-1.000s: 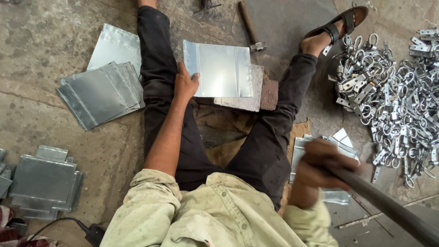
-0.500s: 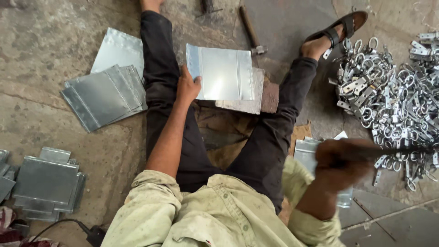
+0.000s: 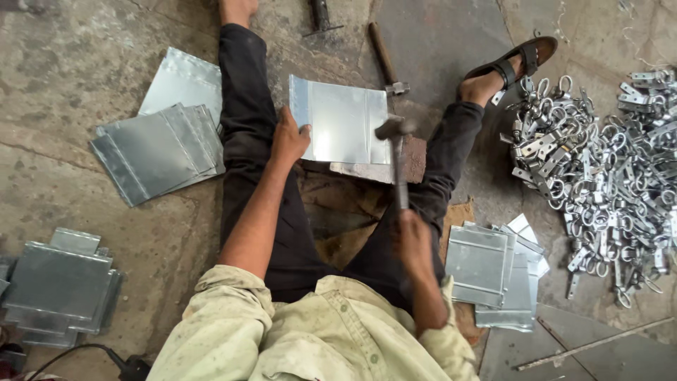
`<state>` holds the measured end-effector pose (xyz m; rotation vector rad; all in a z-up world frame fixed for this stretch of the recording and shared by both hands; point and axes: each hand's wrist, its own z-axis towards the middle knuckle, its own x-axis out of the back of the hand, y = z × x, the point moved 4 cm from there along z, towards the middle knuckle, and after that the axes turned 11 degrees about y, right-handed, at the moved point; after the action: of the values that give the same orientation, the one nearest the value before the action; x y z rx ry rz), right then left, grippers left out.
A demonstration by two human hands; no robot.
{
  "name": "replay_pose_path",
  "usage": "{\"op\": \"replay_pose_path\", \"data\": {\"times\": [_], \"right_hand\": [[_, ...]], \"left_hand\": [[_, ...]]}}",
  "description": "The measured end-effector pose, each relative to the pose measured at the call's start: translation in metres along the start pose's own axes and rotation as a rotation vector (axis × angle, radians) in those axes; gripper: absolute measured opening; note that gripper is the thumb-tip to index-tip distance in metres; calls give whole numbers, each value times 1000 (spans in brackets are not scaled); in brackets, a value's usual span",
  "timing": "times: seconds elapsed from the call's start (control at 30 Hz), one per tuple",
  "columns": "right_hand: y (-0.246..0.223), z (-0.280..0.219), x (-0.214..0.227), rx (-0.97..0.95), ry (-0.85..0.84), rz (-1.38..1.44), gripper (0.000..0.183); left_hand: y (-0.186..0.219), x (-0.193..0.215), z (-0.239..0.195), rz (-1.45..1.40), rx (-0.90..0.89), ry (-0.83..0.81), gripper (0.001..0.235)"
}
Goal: The person straightens metal sheets by placing them on a stone block and striking them with a hammer, handling them one at a time and flipping them to work on different sides.
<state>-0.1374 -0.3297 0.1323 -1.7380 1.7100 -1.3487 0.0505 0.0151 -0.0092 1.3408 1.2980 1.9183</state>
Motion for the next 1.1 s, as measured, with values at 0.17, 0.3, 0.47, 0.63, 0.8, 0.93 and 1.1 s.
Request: {"op": "replay_pose_path", "data": {"times": [0.17,0.3,0.47,0.63,0.8,0.93,1.1], "right_hand": [[-97,-33,85,414,139,747,38],[-128,-44,101,1100,192,944,62],[-22,22,7,1016,276,423,51],[-1,11,-17,335,7,-106,33],[-90,-37,58,462,161,362,37],[-153,-73,98,1047,148,813,60],[-49,12,57,1216,179,802,58]], "left_hand": [[-13,-9,-10,-14,117,-57,72],[-13,-10,-9,-2,-28,16,81],[-17,-11,-10,-11,26,-16,79],[-3,-4,-5,28,21,-36,70],[9,7,-17,-2,73,-81,65],[10,10,-22,-9,52,-44,57],[6,8,-18,-40,32,-3,58]]}}
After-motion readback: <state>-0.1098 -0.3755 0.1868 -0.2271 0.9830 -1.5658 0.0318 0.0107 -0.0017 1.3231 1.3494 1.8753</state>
